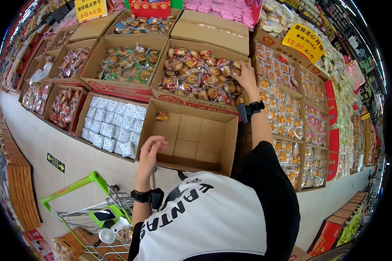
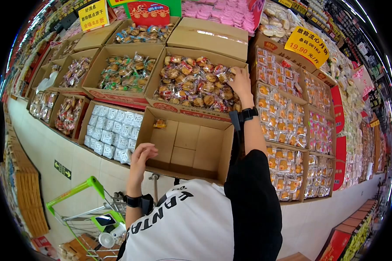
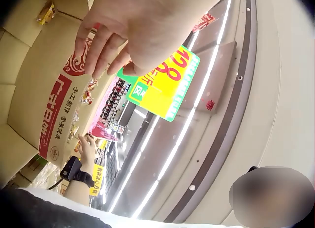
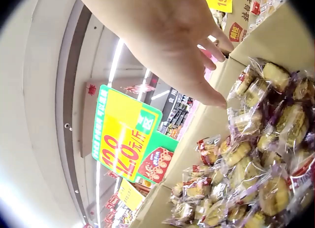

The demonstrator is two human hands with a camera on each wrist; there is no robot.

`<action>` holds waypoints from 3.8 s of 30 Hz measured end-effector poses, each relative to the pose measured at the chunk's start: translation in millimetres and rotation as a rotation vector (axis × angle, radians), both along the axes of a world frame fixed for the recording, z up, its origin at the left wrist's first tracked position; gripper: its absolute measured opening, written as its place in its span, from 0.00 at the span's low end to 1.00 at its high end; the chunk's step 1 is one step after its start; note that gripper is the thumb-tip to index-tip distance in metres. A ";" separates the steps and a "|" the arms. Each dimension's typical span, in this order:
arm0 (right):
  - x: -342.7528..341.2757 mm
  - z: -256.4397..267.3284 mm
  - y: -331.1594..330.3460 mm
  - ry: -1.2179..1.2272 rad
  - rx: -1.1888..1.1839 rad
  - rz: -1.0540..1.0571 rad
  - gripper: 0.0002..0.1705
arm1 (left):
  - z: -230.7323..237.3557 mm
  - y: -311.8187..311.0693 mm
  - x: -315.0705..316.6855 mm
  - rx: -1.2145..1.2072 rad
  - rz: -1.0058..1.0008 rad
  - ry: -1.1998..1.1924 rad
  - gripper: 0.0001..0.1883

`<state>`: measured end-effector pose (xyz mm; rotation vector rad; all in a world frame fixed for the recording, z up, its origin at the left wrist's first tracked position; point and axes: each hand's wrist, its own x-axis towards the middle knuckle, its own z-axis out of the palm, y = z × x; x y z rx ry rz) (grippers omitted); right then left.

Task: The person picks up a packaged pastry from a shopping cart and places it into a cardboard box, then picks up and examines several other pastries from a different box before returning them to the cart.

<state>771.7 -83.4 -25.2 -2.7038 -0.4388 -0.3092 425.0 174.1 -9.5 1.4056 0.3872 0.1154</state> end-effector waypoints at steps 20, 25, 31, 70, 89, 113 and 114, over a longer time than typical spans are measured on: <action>51.7 -33.8 15.4 0.248 -0.359 -0.014 0.46 | -12.8 -11.9 31.0 0.001 -0.213 -0.027 0.10; 55.7 -46.8 11.1 0.162 -0.391 -0.004 0.41 | -16.0 -14.1 30.4 -0.027 -0.233 -0.019 0.10; 67.7 -59.9 5.9 0.025 -0.292 0.026 0.28 | -13.8 -14.0 28.1 0.000 -0.223 -0.013 0.10; -76.8 46.8 65.5 0.476 0.688 0.566 0.19 | 142.8 -28.6 -62.0 0.140 -1.347 -0.663 0.08; -107.5 62.8 79.7 0.319 0.692 0.724 0.16 | 123.2 1.1 -113.8 0.251 -0.848 -0.474 0.10; -343.5 96.9 159.6 0.888 0.535 1.513 0.26 | 56.0 -29.9 -235.6 0.248 0.322 -0.136 0.14; -351.6 95.7 162.1 0.890 0.533 1.527 0.26 | 55.5 -31.8 -239.9 0.244 0.335 -0.115 0.15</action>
